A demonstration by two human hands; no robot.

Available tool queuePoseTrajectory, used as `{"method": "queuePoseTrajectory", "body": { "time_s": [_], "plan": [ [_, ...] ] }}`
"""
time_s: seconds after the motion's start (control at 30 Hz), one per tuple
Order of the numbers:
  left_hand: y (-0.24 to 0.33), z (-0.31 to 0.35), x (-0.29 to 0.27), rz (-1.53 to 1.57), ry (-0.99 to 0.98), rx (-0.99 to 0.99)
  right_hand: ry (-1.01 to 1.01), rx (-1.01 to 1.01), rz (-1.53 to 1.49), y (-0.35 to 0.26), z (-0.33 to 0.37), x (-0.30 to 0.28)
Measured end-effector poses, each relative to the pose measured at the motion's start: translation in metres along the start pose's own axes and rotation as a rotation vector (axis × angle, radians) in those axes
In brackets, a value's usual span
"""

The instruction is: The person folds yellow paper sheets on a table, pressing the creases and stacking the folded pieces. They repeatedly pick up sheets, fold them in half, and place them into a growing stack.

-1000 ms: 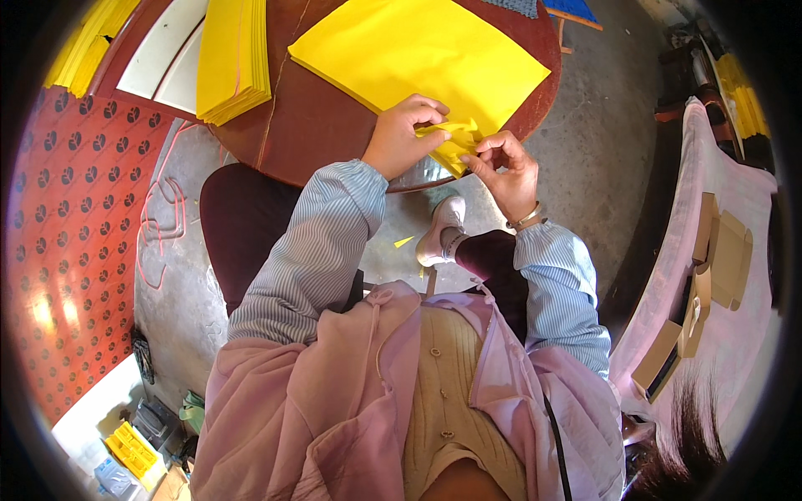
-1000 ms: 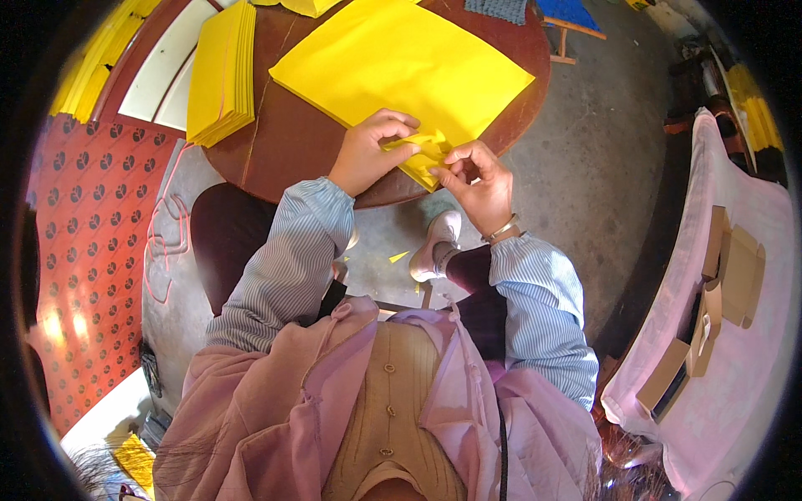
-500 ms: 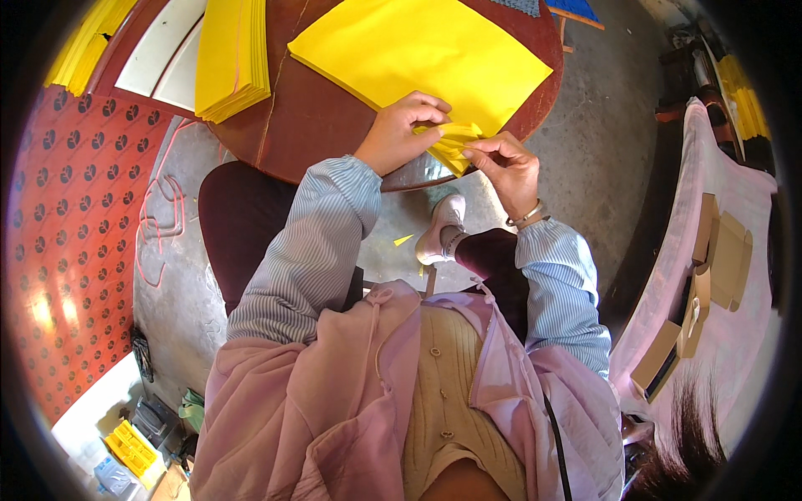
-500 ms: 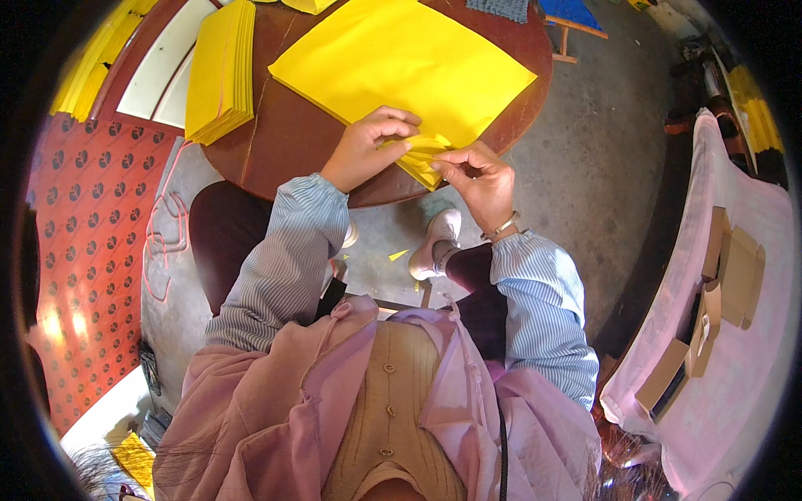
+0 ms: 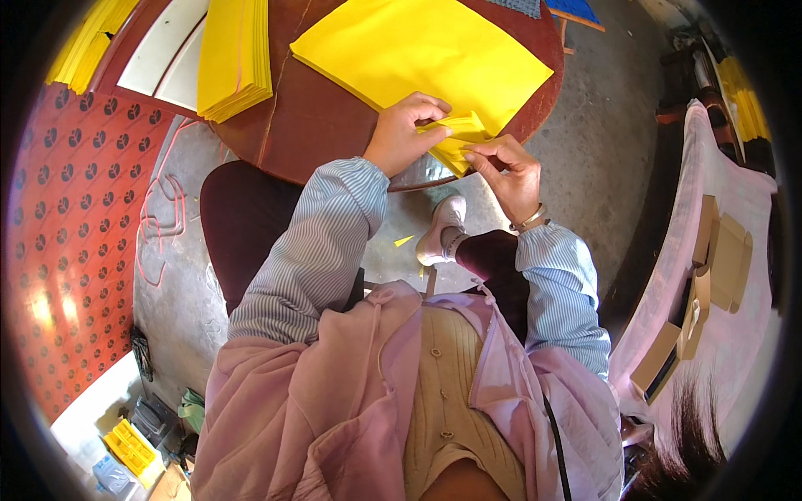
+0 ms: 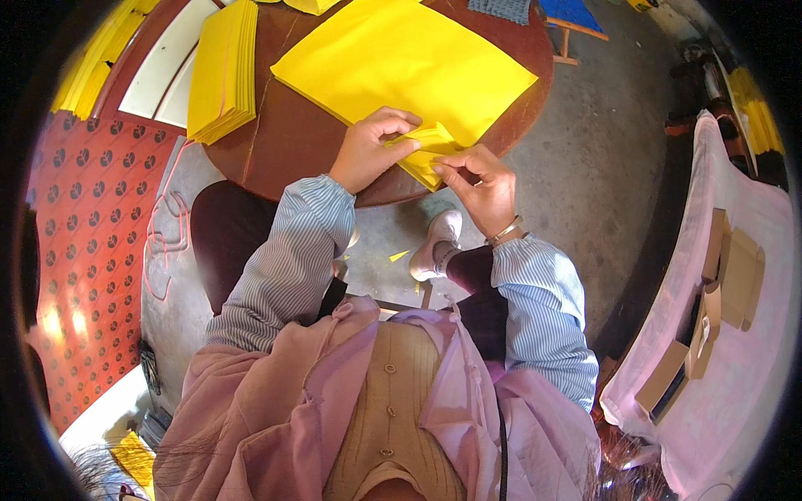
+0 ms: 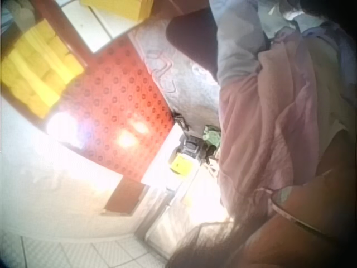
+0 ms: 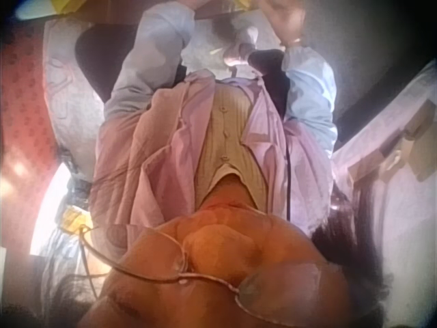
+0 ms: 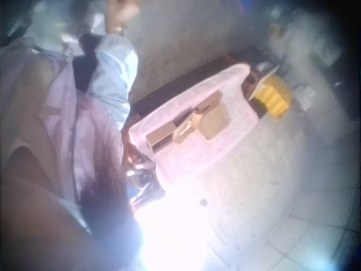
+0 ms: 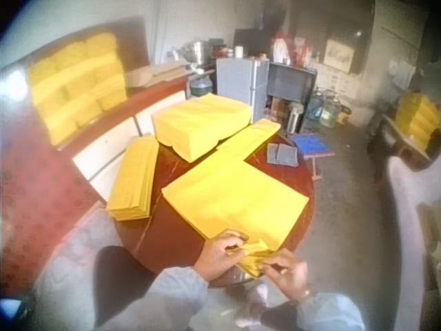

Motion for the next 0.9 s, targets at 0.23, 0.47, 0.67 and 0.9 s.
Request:
{"method": "queuePoseTrajectory", "body": {
  "time_s": [0.23, 0.47, 0.67, 0.9],
  "plan": [
    [0.001, 0.001, -0.003, 0.019, -0.042, -0.011, -0.004, 0.05, -0.125, 0.006, -0.003, 0.002],
    [0.011, 0.003, -0.008, -0.04, -0.103, 0.152, 0.008, 0.053, -0.226, 0.01, -0.002, 0.005],
    [0.009, 0.004, -0.001, -0.082, -0.039, 0.07, 0.062, 0.036, -0.155, 0.008, -0.002, 0.005],
    [-0.002, 0.001, 0.0, -0.014, 0.001, 0.049, -0.014, 0.017, 0.079, -0.005, 0.0, -0.001]
  ]
}}
Point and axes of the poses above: each hand's wrist, its own z-axis away from the middle knuckle, its own x-axis out of the palm, y = z × x, the point moved 4 cm from there along -z, towards the middle knuckle, and after that the axes turned 1 degree about x, right-handed, at the moved point
